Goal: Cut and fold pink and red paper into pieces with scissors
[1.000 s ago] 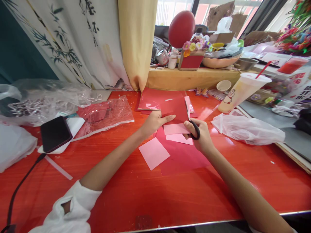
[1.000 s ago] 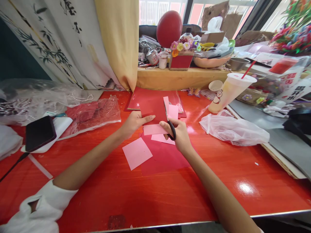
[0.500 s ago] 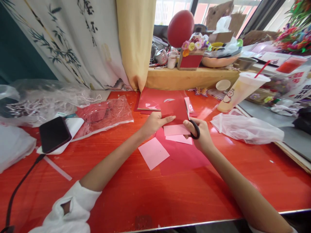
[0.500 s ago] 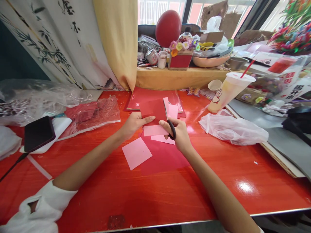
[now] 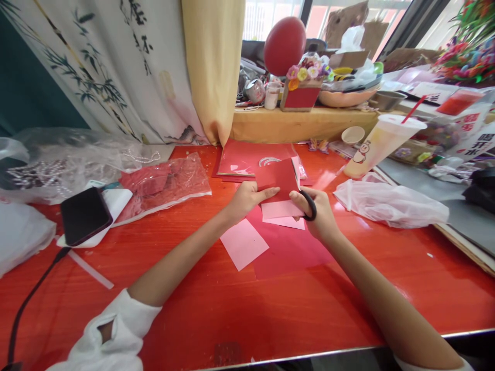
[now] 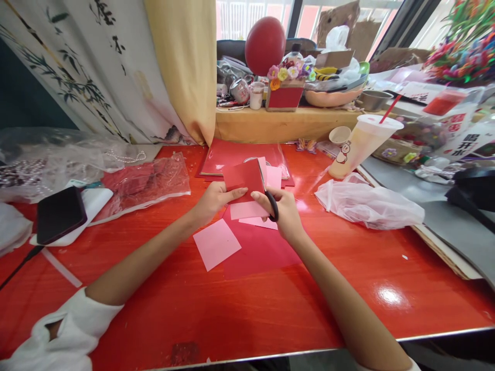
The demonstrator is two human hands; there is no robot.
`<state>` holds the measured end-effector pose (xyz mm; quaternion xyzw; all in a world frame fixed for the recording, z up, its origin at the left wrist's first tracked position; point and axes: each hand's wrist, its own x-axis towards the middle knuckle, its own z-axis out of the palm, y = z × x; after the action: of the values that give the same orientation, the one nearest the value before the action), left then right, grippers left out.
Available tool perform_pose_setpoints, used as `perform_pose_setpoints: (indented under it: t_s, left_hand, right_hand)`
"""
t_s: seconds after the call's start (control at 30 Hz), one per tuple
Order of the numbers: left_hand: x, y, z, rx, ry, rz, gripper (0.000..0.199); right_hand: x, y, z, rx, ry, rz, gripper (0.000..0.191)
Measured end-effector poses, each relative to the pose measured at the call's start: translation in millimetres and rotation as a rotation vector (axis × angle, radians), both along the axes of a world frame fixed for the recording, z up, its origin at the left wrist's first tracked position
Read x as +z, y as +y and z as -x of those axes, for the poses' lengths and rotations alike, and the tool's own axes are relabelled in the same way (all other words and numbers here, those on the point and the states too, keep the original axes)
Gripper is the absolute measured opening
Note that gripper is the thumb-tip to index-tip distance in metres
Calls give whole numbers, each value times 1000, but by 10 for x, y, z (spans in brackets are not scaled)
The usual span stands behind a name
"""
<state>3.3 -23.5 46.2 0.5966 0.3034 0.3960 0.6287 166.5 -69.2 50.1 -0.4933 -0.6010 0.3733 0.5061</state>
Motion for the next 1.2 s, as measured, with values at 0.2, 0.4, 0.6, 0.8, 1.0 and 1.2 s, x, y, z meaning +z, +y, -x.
perform_pose_setpoints:
  t_s: [0.2,0.4,0.6,0.8,1.0,1.2]
  left_hand:
    - [-45,-4,-20,2,37,-20,35]
    - [-53,17,-5,-33,-47,25,34]
    - [-114,98,20,101,-30,15,33]
    - [-114,86,14,71,-86,35,32]
    - [-128,65,2,13,-65,63,37]
    - [-97,110,92,-101,18,68,38]
  right_hand:
    - [-19,18,2,-3,85,9,43]
    - [-16,25,-12,-46,46,-13,42]
    - [-5,117,-116,-100,220,-92,26]
    - [-12,186,-151,-18,201,-35,30]
    - [-69,164,-72,6,169,9,28]
    - [-96,162,-61,9,149,18,29]
